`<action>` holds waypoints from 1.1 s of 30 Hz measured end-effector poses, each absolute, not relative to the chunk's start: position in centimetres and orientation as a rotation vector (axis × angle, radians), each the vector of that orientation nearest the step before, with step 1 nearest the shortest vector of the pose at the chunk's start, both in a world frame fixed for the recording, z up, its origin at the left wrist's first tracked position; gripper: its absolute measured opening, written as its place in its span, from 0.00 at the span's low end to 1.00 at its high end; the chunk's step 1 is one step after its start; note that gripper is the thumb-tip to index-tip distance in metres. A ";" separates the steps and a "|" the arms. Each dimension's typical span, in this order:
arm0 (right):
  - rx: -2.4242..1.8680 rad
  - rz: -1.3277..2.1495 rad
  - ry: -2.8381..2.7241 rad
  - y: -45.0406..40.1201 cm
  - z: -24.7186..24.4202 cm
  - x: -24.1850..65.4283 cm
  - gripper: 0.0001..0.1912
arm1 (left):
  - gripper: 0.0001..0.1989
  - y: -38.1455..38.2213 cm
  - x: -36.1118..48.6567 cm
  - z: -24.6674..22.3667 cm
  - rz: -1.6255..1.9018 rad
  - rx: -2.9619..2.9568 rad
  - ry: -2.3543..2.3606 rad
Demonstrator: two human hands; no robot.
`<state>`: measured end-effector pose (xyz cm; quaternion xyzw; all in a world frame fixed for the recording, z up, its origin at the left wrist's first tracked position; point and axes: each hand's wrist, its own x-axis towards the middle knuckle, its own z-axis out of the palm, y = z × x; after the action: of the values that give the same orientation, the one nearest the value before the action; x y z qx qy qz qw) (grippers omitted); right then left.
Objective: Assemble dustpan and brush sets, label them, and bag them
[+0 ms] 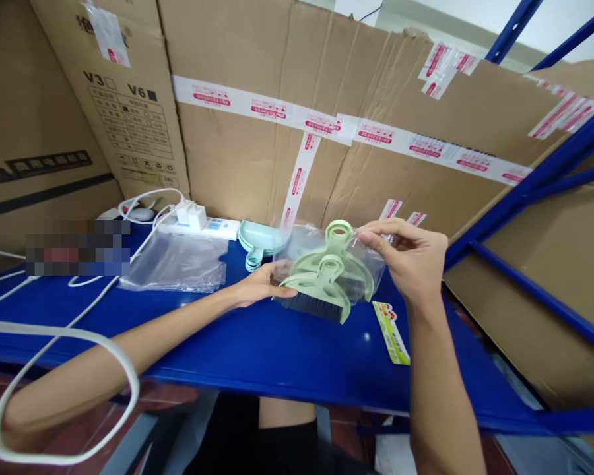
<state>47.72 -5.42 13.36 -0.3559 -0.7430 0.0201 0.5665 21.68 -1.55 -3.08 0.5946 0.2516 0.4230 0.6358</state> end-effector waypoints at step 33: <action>-0.625 0.074 -1.289 0.3 16.3 44.2 0.12 | 0.23 -3.6 22.4 -2.8 0.685 2.341 1.043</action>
<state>44.25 0.26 16.31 -0.2863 -0.5907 0.0337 0.7536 22.37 -3.62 -2.79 0.8561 0.3817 0.2507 0.2420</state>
